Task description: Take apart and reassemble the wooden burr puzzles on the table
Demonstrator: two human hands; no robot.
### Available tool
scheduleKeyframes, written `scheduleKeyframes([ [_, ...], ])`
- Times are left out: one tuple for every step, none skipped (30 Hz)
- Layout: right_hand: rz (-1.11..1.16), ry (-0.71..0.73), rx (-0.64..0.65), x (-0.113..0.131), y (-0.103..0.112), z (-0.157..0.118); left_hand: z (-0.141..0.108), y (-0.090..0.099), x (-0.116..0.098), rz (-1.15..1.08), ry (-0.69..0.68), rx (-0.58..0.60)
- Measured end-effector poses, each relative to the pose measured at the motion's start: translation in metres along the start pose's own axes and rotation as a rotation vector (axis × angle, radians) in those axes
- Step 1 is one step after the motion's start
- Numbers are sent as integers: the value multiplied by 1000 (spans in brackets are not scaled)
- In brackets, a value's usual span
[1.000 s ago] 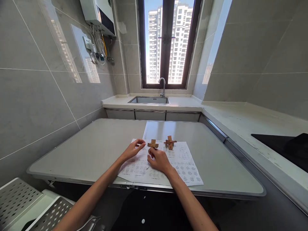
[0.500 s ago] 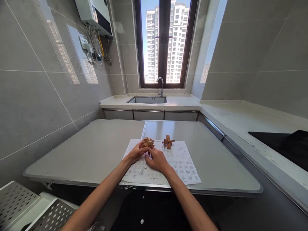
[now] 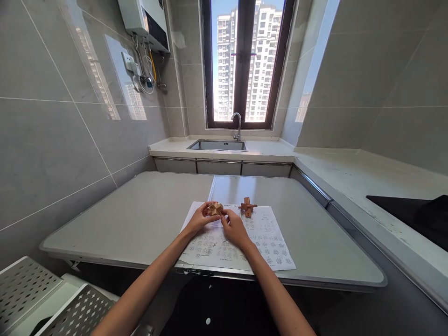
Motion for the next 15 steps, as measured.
scheduleKeyframes([
  [28, -13, 55, 0, -3, 0, 0, -1, 0, -12, 9, 17],
  [57, -29, 112, 1, -6, 0, -1, -2, -1, -26, 18, 36],
  [86, -44, 166, 1, -8, 0, -1, -3, -1, -39, 28, 55],
  [111, -59, 213, 1, -10, -1, -2, -4, -1, -51, 38, 73],
  [128, -72, 252, 2, -11, -2, -2, -5, 0, -62, 47, 91],
  [147, -86, 289, 2, -12, -2, -3, -6, 0, -72, 55, 108],
  [177, -106, 329, 2, -13, -3, -4, -6, -1, -83, 60, 124],
  [221, -131, 373, 2, -14, -5, -4, -7, -1, -96, 64, 141],
  [279, -158, 419, 3, -15, -6, -5, -8, -2, -110, 68, 160],
  [339, -183, 464, 3, -16, -8, -5, -9, -3, -127, 72, 182],
  [393, -203, 502, 4, -17, -9, -6, -10, -4, -143, 78, 204],
  [430, -214, 527, 5, -17, -10, -7, -12, -6, -157, 83, 227],
  [443, -214, 540, 6, -17, -11, -8, -14, -7, -175, 92, 257],
  [442, -211, 545, 8, -17, -12, -10, -16, -8, -202, 104, 297],
  [434, -207, 543, 8, -16, -12, -12, -19, -10, -235, 115, 340],
])
Point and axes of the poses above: each hand's wrist, its own z-axis towards the middle knuckle, its own y-axis out of the back of the hand, x = y × z, the point moved 6 cm from there along z, towards the middle knuckle, and after that the axes turned 9 degrees about -y, right-handed, at the moved point
